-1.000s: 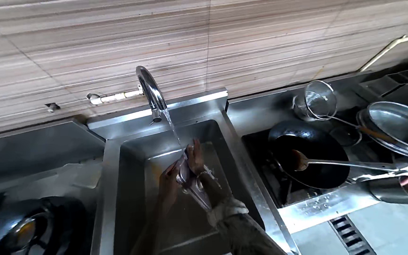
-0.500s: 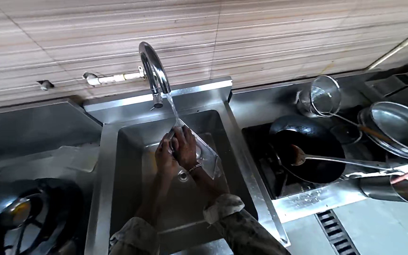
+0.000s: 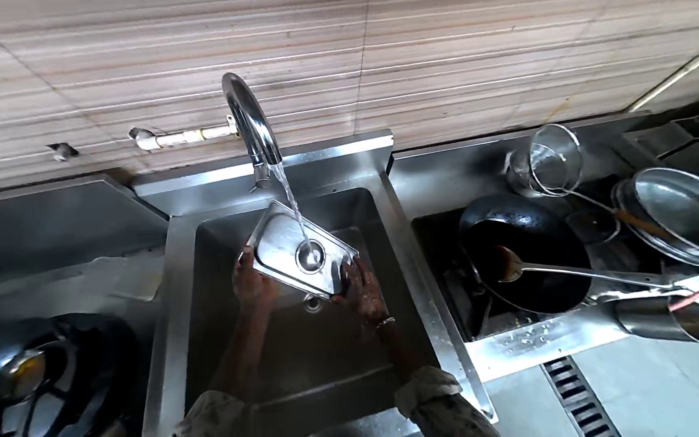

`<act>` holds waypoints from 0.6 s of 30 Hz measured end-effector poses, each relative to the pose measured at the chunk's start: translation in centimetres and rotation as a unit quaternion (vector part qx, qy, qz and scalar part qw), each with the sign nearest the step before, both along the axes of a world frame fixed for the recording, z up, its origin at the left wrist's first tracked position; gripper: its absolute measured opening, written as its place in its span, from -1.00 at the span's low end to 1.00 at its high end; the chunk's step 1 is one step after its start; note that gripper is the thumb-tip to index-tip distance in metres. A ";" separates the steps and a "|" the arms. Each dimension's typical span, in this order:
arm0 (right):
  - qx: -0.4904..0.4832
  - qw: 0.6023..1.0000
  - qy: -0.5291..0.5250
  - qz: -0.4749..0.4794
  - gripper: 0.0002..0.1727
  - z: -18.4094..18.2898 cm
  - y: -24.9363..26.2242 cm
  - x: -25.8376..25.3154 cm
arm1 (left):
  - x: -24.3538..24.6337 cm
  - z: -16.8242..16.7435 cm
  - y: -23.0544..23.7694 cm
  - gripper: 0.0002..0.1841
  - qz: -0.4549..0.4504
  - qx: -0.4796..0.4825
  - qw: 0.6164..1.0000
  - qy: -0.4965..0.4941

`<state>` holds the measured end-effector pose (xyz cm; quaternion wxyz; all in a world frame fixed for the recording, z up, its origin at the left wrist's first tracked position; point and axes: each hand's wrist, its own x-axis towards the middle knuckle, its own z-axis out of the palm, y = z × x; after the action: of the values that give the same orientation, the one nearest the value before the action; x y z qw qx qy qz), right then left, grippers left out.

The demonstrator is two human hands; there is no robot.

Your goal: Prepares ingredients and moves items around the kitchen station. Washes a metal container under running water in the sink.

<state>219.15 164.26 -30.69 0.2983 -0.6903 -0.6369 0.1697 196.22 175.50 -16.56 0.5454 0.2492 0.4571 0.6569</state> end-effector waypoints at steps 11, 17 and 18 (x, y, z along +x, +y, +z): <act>-0.174 0.871 0.417 -0.192 -0.61 -0.2 4.5 -1.9 | -1.8 0.7 -1.5 -0.61 0.028 0.007 1.000 -0.012; -0.260 0.751 0.602 -0.078 -0.30 3.3 2.6 -5.0 | -4.4 -2.4 -1.0 -0.56 0.093 0.003 0.995 -0.032; -0.254 0.748 0.608 -0.080 -0.31 3.1 2.4 -5.4 | -4.7 -2.7 -1.0 -0.56 0.103 0.000 0.994 -0.026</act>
<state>213.77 166.67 -27.58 0.4487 -0.5396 -0.1964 0.6848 191.53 174.52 -19.22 0.4864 0.1839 0.4659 0.7159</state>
